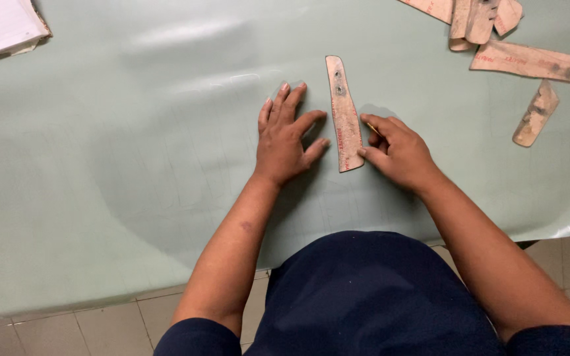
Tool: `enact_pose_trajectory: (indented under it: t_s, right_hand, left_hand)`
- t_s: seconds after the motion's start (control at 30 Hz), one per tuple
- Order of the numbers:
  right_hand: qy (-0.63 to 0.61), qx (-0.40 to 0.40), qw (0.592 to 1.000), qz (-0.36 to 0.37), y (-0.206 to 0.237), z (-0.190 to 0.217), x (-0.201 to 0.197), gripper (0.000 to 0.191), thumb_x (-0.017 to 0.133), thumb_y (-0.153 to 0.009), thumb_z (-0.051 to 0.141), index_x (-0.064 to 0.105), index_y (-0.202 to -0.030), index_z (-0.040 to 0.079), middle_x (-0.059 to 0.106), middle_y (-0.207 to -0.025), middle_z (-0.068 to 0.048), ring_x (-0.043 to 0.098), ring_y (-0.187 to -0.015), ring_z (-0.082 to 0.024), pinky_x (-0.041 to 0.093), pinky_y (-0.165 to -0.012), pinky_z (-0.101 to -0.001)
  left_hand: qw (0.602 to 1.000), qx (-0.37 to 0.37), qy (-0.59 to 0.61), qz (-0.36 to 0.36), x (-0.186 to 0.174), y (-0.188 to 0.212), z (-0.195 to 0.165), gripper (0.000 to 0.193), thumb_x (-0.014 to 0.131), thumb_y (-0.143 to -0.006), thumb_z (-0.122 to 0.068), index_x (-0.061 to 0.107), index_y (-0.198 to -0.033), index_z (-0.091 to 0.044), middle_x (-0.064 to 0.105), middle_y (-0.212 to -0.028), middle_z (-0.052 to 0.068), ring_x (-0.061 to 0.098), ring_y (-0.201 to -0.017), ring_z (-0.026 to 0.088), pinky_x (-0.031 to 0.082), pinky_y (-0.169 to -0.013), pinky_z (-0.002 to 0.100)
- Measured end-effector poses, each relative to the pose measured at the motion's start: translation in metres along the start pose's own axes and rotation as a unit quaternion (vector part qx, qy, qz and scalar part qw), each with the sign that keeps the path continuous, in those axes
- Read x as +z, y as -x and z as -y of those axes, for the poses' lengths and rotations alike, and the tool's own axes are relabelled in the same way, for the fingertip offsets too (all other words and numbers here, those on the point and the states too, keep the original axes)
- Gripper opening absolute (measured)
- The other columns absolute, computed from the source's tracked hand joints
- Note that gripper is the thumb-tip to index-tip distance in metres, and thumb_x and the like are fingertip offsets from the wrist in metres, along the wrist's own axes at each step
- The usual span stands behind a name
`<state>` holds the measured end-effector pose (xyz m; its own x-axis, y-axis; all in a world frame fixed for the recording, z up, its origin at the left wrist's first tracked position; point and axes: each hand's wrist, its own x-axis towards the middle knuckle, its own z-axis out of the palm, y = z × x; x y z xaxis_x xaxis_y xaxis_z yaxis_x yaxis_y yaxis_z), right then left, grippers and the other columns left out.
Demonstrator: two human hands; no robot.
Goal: The person uses a small wooden pattern and a pencil to trace multiple outlines onto a light green sheet of material. They repeatedly reposition the pattern and trace its edges, creating a series of identical shapes on the surface.
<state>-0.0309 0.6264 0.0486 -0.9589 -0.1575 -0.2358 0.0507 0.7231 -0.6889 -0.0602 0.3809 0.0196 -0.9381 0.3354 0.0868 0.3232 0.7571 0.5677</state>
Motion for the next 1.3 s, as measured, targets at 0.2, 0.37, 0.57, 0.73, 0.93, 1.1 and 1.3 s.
enact_pose_trajectory:
  t_s: [0.2,0.37,0.57,0.73,0.93,1.1,1.3]
  right_hand:
    - [0.028,0.032,0.999,0.034,-0.001,0.007,-0.003,0.064,0.078,-0.084,0.016,0.060,-0.145,0.022,0.059,-0.093,-0.005,0.061,-0.082,-0.019,0.052,-0.077,-0.0337]
    - [0.019,0.034,0.999,0.031,0.002,0.010,-0.003,0.063,0.078,-0.085,0.017,0.060,-0.145,0.024,0.058,-0.092,-0.004,0.060,-0.082,-0.018,0.052,-0.078,-0.0337]
    - [0.022,0.039,0.999,0.032,0.003,0.012,-0.003,0.064,0.078,-0.085,0.018,0.059,-0.146,0.025,0.057,-0.093,-0.004,0.060,-0.082,-0.019,0.052,-0.077,-0.0342]
    - [0.028,0.023,0.999,0.022,0.005,0.010,-0.002,0.064,0.078,-0.085,0.019,0.059,-0.146,0.024,0.058,-0.094,-0.005,0.060,-0.084,-0.019,0.052,-0.078,-0.0344]
    - [0.039,0.020,0.999,0.021,0.004,0.007,0.000,0.063,0.078,-0.086,0.021,0.059,-0.146,0.024,0.058,-0.096,-0.005,0.061,-0.085,-0.020,0.052,-0.078,-0.0348]
    - [0.039,0.030,0.999,0.024,0.005,0.010,0.000,0.063,0.078,-0.085,0.021,0.060,-0.145,0.024,0.059,-0.095,-0.005,0.061,-0.084,-0.020,0.052,-0.078,-0.0349]
    - [0.043,0.047,0.997,0.037,0.004,0.013,-0.001,0.063,0.077,-0.086,0.022,0.058,-0.146,0.024,0.058,-0.096,-0.004,0.061,-0.085,-0.019,0.052,-0.078,-0.0349]
  left_hand:
    - [1.000,-0.010,-0.017,0.014,-0.004,-0.003,-0.013,0.067,0.089,-0.069,-0.054,0.068,-0.125,-0.025,0.032,-0.163,0.010,0.017,-0.156,0.035,0.008,-0.127,0.058]
    - [0.998,-0.047,-0.013,0.034,0.001,-0.002,-0.020,0.063,0.088,-0.069,-0.054,0.069,-0.124,-0.030,0.028,-0.164,0.010,0.014,-0.156,0.037,0.002,-0.123,0.066]
    - [1.000,-0.023,-0.011,0.007,0.005,0.003,-0.015,0.056,0.085,-0.073,-0.057,0.072,-0.124,-0.037,0.031,-0.163,0.007,0.017,-0.155,0.035,0.003,-0.122,0.068]
    - [1.000,-0.001,-0.023,-0.019,0.010,0.008,-0.012,0.053,0.083,-0.077,-0.055,0.073,-0.126,-0.039,0.036,-0.163,0.002,0.021,-0.157,0.030,0.003,-0.124,0.068]
    - [1.000,0.007,-0.025,-0.016,0.012,0.009,-0.010,0.053,0.083,-0.077,-0.055,0.073,-0.127,-0.038,0.036,-0.163,0.004,0.020,-0.157,0.030,0.003,-0.123,0.069]
    - [0.999,0.007,-0.038,-0.012,0.011,0.008,-0.010,0.053,0.082,-0.078,-0.056,0.072,-0.128,-0.040,0.036,-0.164,0.003,0.019,-0.157,0.030,0.003,-0.124,0.069]
    - [0.999,0.003,-0.039,0.001,0.010,0.009,-0.011,0.056,0.081,-0.078,-0.056,0.070,-0.130,-0.040,0.036,-0.163,0.003,0.019,-0.156,0.029,0.002,-0.124,0.068]
